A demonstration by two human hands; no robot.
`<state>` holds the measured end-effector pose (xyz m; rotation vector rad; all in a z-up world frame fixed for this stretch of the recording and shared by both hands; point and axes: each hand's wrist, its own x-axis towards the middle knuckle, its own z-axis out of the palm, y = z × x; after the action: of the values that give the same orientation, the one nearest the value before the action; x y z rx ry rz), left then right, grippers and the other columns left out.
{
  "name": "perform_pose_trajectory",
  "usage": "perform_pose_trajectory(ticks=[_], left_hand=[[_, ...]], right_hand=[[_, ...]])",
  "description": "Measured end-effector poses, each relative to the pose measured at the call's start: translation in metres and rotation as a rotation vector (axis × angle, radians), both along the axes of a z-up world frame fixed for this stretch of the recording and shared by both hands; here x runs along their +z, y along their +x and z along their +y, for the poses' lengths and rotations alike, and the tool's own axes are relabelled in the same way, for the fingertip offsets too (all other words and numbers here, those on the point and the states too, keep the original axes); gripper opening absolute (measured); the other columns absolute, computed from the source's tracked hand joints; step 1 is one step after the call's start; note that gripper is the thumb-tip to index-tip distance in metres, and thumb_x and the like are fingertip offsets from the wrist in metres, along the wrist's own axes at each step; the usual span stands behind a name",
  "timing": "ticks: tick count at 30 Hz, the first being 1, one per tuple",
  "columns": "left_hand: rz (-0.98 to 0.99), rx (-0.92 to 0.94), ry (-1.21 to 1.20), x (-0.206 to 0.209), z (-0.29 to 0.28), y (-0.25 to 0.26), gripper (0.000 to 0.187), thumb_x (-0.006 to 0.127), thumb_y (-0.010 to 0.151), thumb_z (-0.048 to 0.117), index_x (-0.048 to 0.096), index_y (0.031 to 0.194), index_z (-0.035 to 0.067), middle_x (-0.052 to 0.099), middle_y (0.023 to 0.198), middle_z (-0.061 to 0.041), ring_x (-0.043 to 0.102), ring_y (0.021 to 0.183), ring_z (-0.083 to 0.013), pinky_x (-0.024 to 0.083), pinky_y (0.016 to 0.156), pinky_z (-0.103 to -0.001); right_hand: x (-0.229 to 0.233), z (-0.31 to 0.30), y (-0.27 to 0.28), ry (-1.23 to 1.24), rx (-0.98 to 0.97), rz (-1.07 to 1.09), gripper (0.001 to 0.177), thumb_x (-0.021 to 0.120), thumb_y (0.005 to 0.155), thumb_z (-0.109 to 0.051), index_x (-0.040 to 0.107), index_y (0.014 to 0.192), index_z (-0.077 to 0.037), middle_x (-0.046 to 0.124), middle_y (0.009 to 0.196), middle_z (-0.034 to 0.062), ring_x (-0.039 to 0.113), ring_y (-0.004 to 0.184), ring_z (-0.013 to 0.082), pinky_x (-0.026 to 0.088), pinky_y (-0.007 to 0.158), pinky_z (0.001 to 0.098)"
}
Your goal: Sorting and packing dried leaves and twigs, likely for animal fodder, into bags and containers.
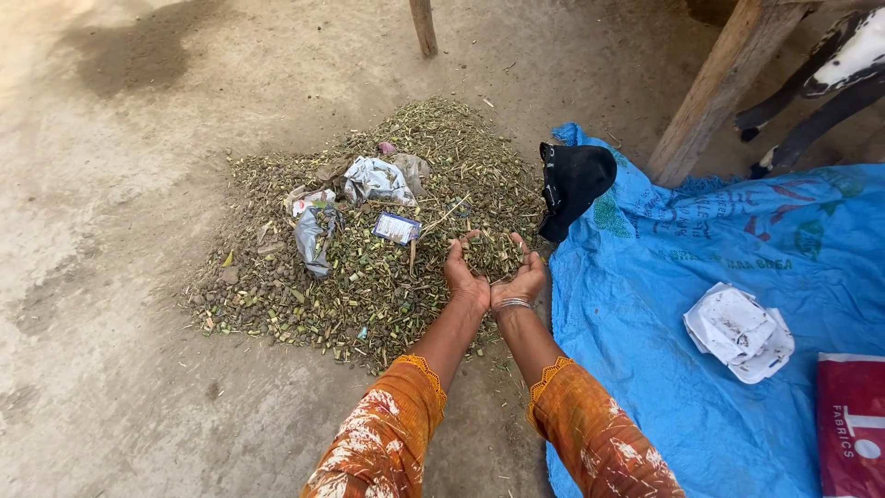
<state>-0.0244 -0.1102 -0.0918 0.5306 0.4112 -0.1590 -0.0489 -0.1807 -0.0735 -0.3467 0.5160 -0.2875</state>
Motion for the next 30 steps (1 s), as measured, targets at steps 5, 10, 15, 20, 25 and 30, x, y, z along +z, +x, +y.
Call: perform_pose_trajectory(ticks=[5,10,15,20,25,30], left_hand=[[0.006,-0.075,-0.001,0.013,-0.029,-0.009,0.044,0.037,0.104,0.042,0.072,0.107,0.015,0.071,0.115,-0.007,0.064,0.109,-0.0243,0.053,0.097,-0.048],[-0.057,-0.128,-0.118,0.004,-0.063,-0.012,0.044,0.039,0.106,0.041,0.072,0.110,0.011,0.070,0.112,-0.009,0.065,0.106,-0.0255,0.055,0.098,-0.047],[-0.085,-0.202,-0.176,0.000,-0.098,-0.019,0.048,0.036,0.107,0.042,0.070,0.113,0.008,0.070,0.109,-0.009,0.067,0.103,-0.0253,0.056,0.097,-0.045],[-0.072,-0.276,-0.185,0.005,-0.131,-0.036,0.047,0.035,0.107,0.042,0.069,0.110,0.010,0.070,0.107,-0.009,0.067,0.101,-0.0254,0.057,0.095,-0.046],[-0.039,-0.332,-0.191,-0.005,-0.174,-0.051,0.046,0.038,0.108,0.041,0.069,0.108,0.008,0.071,0.105,-0.008,0.067,0.100,-0.0248,0.057,0.094,-0.045],[-0.018,-0.406,-0.252,0.001,-0.214,-0.071,0.046,0.037,0.108,0.040,0.069,0.106,0.008,0.071,0.104,-0.008,0.068,0.097,-0.0251,0.057,0.093,-0.044]], right_hand=[[0.006,-0.028,-0.011,-0.025,-0.042,-0.024,0.053,0.028,0.099,-0.038,0.068,0.121,-0.010,0.066,0.133,0.0169,0.061,0.124,0.0389,0.047,0.108,0.0616],[0.000,-0.062,-0.019,-0.089,-0.102,-0.077,0.056,0.028,0.099,-0.037,0.067,0.124,-0.006,0.066,0.132,0.0173,0.062,0.124,0.0378,0.047,0.110,0.0589],[-0.005,-0.096,-0.028,-0.108,-0.175,-0.077,0.056,0.029,0.099,-0.037,0.065,0.126,-0.004,0.067,0.129,0.0154,0.063,0.120,0.0350,0.049,0.108,0.0561],[0.002,-0.125,-0.048,-0.103,-0.247,-0.075,0.056,0.029,0.099,-0.036,0.065,0.125,-0.003,0.067,0.128,0.0167,0.063,0.120,0.0352,0.050,0.109,0.0556],[0.007,-0.159,-0.073,-0.081,-0.317,-0.047,0.056,0.028,0.098,-0.038,0.065,0.124,-0.004,0.066,0.126,0.0176,0.062,0.121,0.0374,0.050,0.107,0.0577],[0.011,-0.196,-0.096,-0.037,-0.368,-0.062,0.057,0.026,0.097,-0.037,0.065,0.124,-0.004,0.066,0.127,0.0180,0.062,0.121,0.0386,0.050,0.107,0.0587]])
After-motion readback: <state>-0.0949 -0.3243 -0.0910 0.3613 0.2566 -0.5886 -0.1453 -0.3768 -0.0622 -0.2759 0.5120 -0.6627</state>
